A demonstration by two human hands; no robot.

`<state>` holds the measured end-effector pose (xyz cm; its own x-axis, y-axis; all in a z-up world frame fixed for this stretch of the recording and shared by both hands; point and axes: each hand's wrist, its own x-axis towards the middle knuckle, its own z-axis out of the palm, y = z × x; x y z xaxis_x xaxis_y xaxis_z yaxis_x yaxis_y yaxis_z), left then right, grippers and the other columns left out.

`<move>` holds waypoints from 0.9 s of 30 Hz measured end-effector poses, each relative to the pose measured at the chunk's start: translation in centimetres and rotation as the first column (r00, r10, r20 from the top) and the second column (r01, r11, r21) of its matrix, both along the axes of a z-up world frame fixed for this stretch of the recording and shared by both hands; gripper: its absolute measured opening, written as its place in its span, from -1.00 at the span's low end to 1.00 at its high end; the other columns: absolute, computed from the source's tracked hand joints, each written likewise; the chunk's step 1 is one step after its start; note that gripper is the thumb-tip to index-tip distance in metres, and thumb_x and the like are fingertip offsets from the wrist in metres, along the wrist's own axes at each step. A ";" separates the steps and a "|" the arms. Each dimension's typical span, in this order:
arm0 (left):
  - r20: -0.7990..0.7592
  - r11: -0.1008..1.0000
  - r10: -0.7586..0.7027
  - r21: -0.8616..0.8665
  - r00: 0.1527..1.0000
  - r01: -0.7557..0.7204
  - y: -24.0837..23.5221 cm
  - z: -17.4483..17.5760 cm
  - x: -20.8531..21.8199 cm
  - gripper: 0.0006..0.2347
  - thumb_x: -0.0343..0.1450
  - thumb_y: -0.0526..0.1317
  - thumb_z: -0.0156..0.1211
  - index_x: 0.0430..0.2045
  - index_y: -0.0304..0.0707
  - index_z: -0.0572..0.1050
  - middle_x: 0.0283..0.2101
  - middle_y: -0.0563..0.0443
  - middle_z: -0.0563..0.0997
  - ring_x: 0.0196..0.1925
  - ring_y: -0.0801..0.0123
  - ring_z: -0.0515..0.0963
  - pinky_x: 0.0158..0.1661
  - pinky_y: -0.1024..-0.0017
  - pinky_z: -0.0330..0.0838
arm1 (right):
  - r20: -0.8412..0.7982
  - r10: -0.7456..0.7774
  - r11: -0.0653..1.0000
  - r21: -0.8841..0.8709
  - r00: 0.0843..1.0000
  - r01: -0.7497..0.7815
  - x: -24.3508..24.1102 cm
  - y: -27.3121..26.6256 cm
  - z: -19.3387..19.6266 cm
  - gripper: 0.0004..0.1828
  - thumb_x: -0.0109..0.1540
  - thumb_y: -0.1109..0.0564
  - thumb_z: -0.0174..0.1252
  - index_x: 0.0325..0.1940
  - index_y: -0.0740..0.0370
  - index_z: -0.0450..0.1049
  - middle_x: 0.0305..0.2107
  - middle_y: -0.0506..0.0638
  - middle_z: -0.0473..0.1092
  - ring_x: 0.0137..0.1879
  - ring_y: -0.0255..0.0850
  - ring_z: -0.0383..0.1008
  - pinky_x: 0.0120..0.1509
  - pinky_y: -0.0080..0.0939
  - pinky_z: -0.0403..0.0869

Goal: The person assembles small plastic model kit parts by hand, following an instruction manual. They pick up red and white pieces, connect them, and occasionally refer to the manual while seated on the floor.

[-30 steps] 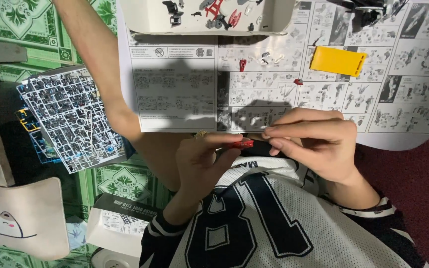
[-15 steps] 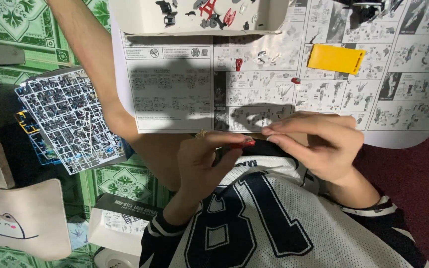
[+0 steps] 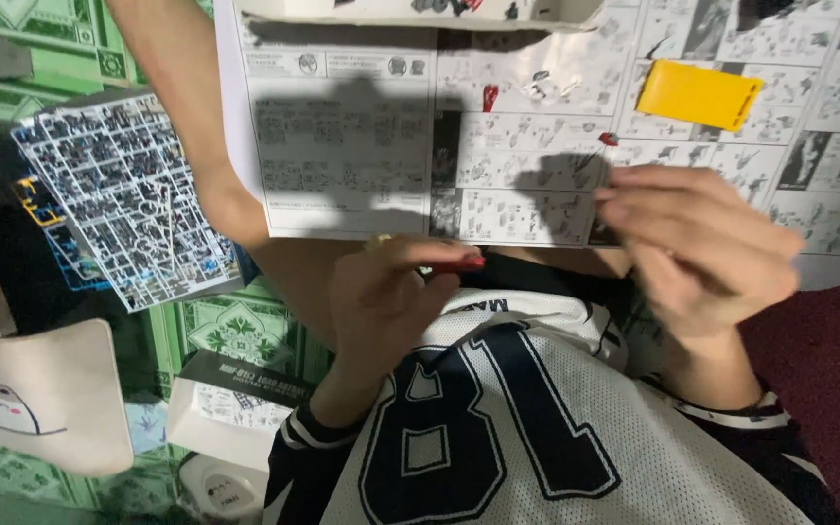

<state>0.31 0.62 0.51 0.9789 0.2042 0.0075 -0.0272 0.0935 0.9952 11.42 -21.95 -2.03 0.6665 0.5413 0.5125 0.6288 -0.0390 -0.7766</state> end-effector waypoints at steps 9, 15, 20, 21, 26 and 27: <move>-0.215 0.974 0.003 -0.222 0.977 -0.051 -0.2 -1.4 -1.9 -0.88 0.40 -0.44 0.12 -0.23 -0.46 0.49 -0.27 -0.19 0.61 -0.19 0.24 0.66 -0.07 0.48 0.63 | -0.321 -0.212 0.914 -0.398 0.923 0.072 0.2 0.8 4.8 -0.87 0.25 0.56 0.23 -0.37 0.60 0.44 -0.34 0.41 0.44 -0.20 0.05 0.52 -0.01 -0.16 0.46; -0.238 0.969 -0.108 -0.241 0.965 0.049 -0.7 -2.4 -2.4 -0.85 0.41 -0.48 0.10 -0.18 -0.39 0.46 -0.14 -0.17 0.59 -0.10 0.19 0.66 0.02 0.40 0.63 | -0.315 -0.155 0.941 -0.337 0.936 0.043 0.2 0.5 3.9 -0.90 0.24 0.51 0.18 -0.37 0.64 0.42 -0.36 0.41 0.43 -0.25 0.05 0.48 -0.11 -0.15 0.46; -0.145 0.967 -0.231 -0.143 0.962 0.211 -1.0 -2.5 -2.1 -0.84 0.41 -0.46 0.12 -0.19 -0.26 0.44 -0.18 -0.04 0.61 -0.03 0.26 0.65 0.03 0.45 0.60 | -0.540 -0.108 0.968 -0.250 0.835 -0.036 0.2 0.0 3.7 -0.94 0.13 0.50 0.15 -0.39 0.60 0.38 -0.36 0.42 0.41 -0.40 -0.02 0.48 -0.19 -0.22 0.52; -0.146 0.967 -0.230 -0.144 0.962 0.210 -1.1 -2.6 -2.2 -0.84 0.41 -0.46 0.12 -0.19 -0.26 0.44 -0.18 -0.04 0.61 -0.03 0.26 0.65 0.03 0.45 0.60 | -0.541 -0.107 0.967 -0.250 0.834 -0.038 0.2 -0.5 3.4 -0.94 0.13 0.50 0.15 -0.39 0.60 0.38 -0.36 0.42 0.41 -0.40 -0.02 0.48 -0.19 -0.22 0.52; -0.065 0.946 -0.271 -0.205 0.960 0.253 -1.5 -2.5 -2.1 -0.85 0.40 -0.48 0.13 -0.21 -0.31 0.45 -0.20 -0.06 0.63 -0.09 0.30 0.67 -0.04 0.52 0.62 | -0.709 -0.075 0.986 -0.160 0.701 -0.057 0.4 -2.6 3.1 -0.90 0.08 0.38 0.12 -0.40 0.49 0.33 -0.52 0.32 0.39 -0.51 -0.11 0.53 -0.13 -0.25 0.58; -0.063 0.945 -0.273 -0.206 0.960 0.255 -1.5 -2.7 -2.2 -0.85 0.40 -0.48 0.13 -0.21 -0.31 0.45 -0.20 -0.06 0.63 -0.09 0.30 0.67 -0.04 0.52 0.62 | -0.708 -0.077 0.985 -0.161 0.702 -0.055 0.5 -2.8 2.8 -0.90 0.08 0.38 0.12 -0.40 0.49 0.33 -0.52 0.32 0.39 -0.51 -0.11 0.53 -0.13 -0.25 0.58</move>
